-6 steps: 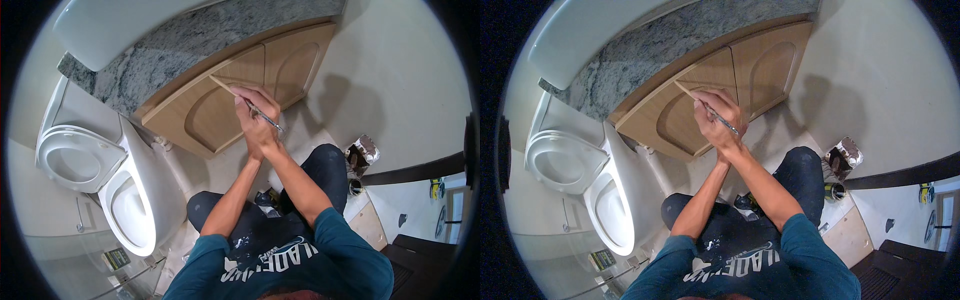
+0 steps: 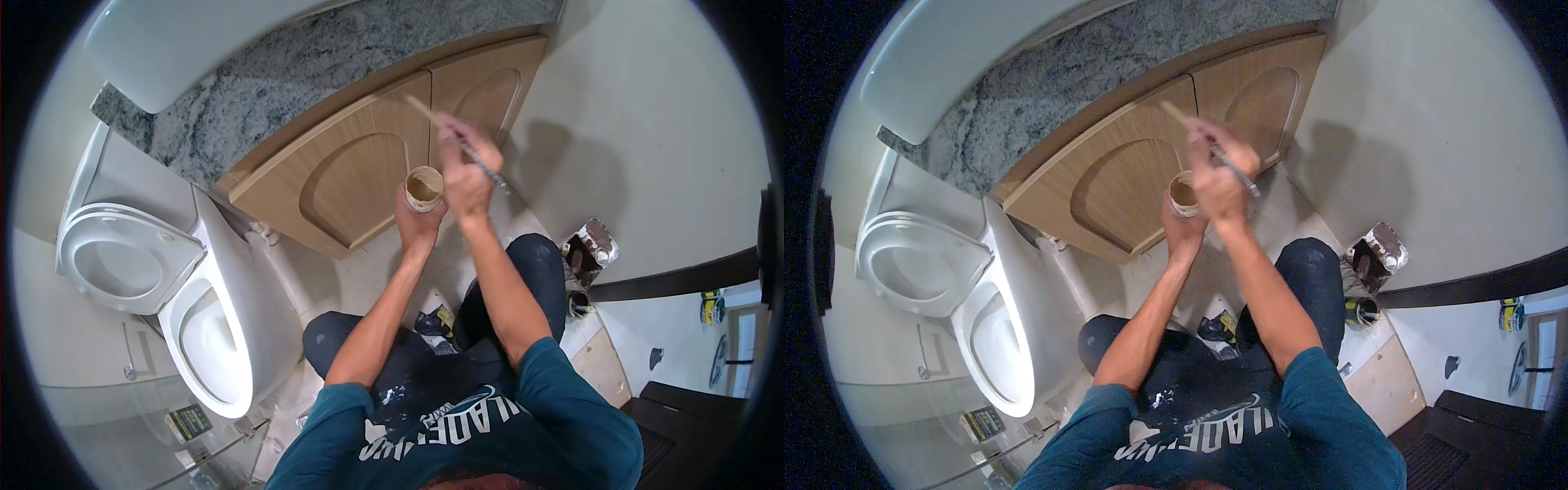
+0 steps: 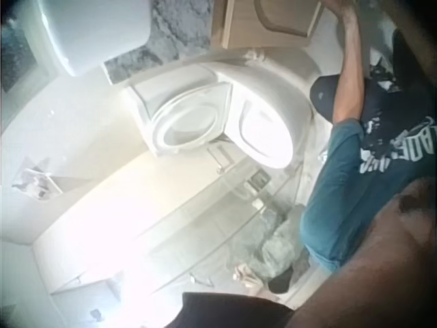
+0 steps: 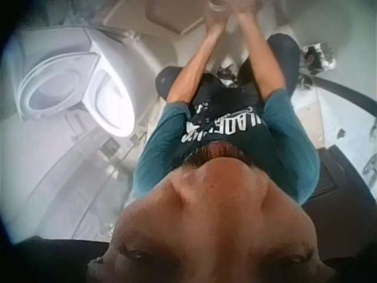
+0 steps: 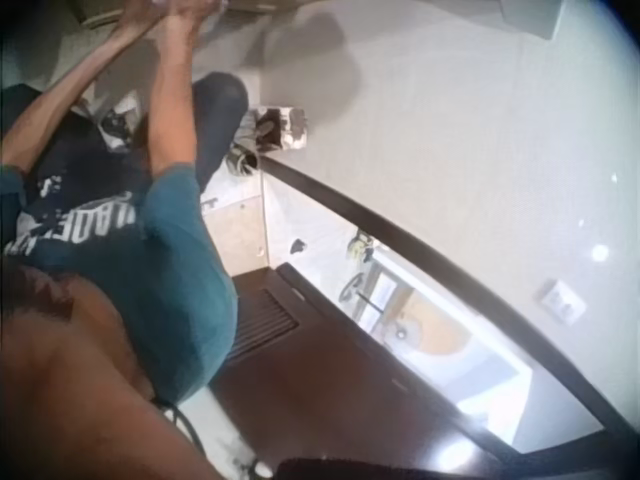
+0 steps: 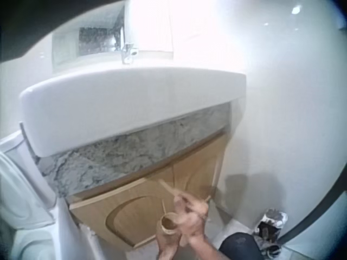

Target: The person paints the edge and corner of a bathroom cabinet using a small brush and paint from a cup.

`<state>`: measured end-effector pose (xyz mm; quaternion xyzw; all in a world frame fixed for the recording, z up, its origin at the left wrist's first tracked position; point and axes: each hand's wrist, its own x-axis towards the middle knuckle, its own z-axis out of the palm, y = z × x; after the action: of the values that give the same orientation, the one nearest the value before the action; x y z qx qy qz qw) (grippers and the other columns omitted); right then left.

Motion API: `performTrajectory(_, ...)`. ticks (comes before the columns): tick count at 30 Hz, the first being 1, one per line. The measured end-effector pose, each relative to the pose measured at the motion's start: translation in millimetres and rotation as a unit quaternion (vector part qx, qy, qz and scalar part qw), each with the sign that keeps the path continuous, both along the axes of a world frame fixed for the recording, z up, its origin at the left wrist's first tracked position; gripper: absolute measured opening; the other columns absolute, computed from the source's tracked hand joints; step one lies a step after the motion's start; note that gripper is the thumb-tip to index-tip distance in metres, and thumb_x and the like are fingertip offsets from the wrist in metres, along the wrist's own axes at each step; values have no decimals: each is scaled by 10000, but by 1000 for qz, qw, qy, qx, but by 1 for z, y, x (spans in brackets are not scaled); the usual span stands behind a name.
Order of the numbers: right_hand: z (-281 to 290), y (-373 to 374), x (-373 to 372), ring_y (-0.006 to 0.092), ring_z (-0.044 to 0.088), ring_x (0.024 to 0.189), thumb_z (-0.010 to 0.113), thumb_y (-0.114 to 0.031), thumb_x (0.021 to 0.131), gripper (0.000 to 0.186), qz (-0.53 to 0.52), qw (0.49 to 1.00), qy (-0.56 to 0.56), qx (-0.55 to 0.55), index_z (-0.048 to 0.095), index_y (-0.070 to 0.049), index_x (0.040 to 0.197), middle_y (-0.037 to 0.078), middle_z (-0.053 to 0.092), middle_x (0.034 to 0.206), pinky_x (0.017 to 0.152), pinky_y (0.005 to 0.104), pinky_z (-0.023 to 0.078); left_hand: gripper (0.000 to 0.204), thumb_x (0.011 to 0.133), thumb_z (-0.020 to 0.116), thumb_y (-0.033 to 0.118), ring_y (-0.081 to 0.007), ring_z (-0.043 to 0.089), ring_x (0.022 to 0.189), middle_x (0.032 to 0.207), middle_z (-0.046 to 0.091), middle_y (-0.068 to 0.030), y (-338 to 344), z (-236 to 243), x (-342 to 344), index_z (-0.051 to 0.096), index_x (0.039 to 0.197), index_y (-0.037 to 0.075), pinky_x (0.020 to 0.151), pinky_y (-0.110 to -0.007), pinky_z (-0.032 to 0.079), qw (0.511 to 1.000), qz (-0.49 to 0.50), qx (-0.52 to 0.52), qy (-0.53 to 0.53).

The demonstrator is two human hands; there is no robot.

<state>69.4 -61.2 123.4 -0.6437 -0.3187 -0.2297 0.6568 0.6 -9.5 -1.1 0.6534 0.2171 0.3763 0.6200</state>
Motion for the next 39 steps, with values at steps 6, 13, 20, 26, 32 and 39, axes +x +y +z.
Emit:
performTrajectory(6, -5, -7, 42, 245, 729, 865, 677, -71, 930, 163, -44, 998, 34, 19, 767, -13, 1053, 148, 758, 970, 785, 350, 563, 619, 776, 908, 112, -193, 635, 1074, 1173, 665, -93, -4, 6, -1, 547, 1269, 14, 945, -344, 506, 1000, -15, -10, 19)
performTrajectory(13, -7, -2, 51, 268, 727, 869, 678, -44, 917, 168, -44, 999, -5, 13, 766, -13, 1056, 153, 755, 976, 789, 352, 566, 570, 791, 885, 92, -171, 641, 1029, 1119, 671, -79, 2, 5, -3, 543, 1242, 21, 919, -320, 510, 1000, -1, 18, 24)
performTrajectory(20, -6, -6, 52, 269, 722, 852, 702, -49, 904, 164, -35, 998, -60, 9, 768, -22, 1052, 150, 748, 951, 786, 346, 569, 556, 785, 889, 94, -170, 640, 1025, 1110, 675, -79, 3, 4, -1, 557, 1226, 30, 915, -322, 511, 999, -7, -8, 31)
performTrajectory(26, 6, -17, 78, 238, 721, 840, 723, -76, 900, 158, -54, 998, -41, -2, 777, -41, 1044, 135, 753, 951, 770, 335, 570, 530, 788, 886, 125, -185, 648, 1028, 1108, 686, -84, 2, 13, -2, 574, 1206, 34, 920, -340, 513, 999, 20, 25, 38)
performTrajectory(32, 19, -33, 96, 135, 689, 827, 728, -106, 932, 148, 5, 1000, 3, -26, 771, -33, 1054, 86, 754, 912, 735, 276, 548, 535, 780, 888, 135, -206, 660, 1024, 1103, 693, -106, 11, 9, -2, 579, 1202, 25, 913, -346, 515, 998, 28, 44, 20)
performTrajectory(39, 55, -55, 105, 94, 638, 798, 716, -134, 945, 212, 197, 969, 145, -21, 738, 21, 1087, 77, 743, 916, 684, 222, 479, 584, 771, 883, 106, -231, 657, 1101, 1163, 689, -122, 27, 36, 4, 579, 1260, 12, 969, -363, 504, 997, 34, 74, -18)
